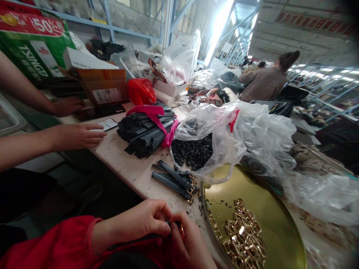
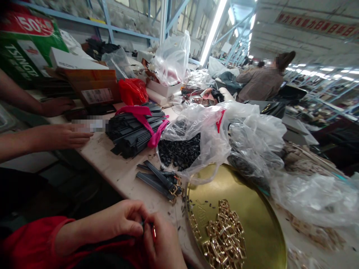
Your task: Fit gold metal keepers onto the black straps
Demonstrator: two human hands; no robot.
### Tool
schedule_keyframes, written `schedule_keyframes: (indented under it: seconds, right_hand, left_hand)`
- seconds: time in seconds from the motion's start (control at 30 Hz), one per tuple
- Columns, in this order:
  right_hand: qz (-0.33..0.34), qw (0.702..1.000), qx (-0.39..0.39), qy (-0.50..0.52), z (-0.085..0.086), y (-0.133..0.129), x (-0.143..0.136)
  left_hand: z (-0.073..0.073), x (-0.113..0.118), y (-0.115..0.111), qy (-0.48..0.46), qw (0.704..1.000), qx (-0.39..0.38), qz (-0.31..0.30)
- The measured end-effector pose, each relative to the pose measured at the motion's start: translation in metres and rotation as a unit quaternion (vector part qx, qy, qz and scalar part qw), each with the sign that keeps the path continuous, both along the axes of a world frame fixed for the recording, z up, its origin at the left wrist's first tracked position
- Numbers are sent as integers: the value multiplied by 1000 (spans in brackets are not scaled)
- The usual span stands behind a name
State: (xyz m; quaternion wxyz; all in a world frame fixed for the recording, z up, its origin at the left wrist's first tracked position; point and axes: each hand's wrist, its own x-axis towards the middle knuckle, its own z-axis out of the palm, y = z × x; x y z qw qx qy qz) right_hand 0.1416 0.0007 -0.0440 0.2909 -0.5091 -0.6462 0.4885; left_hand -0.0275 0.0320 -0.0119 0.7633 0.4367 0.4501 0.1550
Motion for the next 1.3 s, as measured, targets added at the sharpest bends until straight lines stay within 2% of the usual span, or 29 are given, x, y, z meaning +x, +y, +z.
schedule_keyframes:
  seconds: [0.1,0.2,0.3,0.37,0.43,0.5,0.57,0.63,0.7,0.8,0.83,0.87,0.97,1.03,1.1,1.17,1.2,1.23,1.3]
  right_hand:
    - [-51,995,-10,80,4,-5,-5]
    - [-129,978,-40,160,3,-6,-13]
    - [-172,963,-72,194,-5,1,-18]
    - [-170,961,-73,205,-11,10,-17]
    - [-166,974,-19,151,-17,20,-12]
    - [-182,979,95,22,-24,30,-4]
    - [-186,947,231,-123,-32,38,2]
    - [-132,901,344,-229,-41,44,5]
    - [-62,862,402,-301,-45,49,4]
    - [-20,831,412,-374,-43,60,-2]
    - [-17,825,408,-390,-41,63,-3]
    - [-10,820,406,-403,-38,66,-4]
    - [-7,812,414,-411,-29,69,-3]
    - [-22,819,421,-388,-25,63,-2]
    - [-54,842,416,-337,-20,52,-4]
    - [-90,887,373,-257,-13,37,-12]
    - [-102,919,324,-201,-10,30,-17]
    - [-104,951,256,-138,-6,23,-22]
    - [-81,992,100,-6,0,11,-33]
  left_hand:
    - [4,1,2,0,999,34,-22]
    - [13,1,7,48,989,125,-64]
    - [19,0,14,129,960,227,-95]
    - [16,1,19,174,935,296,-93]
    - [7,4,26,216,901,366,-89]
    - [-8,8,32,250,860,436,-95]
    - [-24,9,36,275,815,503,-87]
    - [-33,5,38,291,782,549,-53]
    - [-29,-7,42,309,757,575,11]
    - [-2,-42,60,343,729,570,164]
    - [9,-55,69,348,730,542,226]
    - [20,-67,78,343,746,496,282]
    - [41,-92,92,327,780,427,320]
    - [42,-93,82,303,812,385,318]
    - [36,-82,52,260,855,331,302]
    - [25,-63,11,188,906,274,262]
    - [20,-53,-10,89,946,201,238]
    - [15,-43,-30,23,965,149,214]
    - [7,-26,-62,-53,978,91,180]
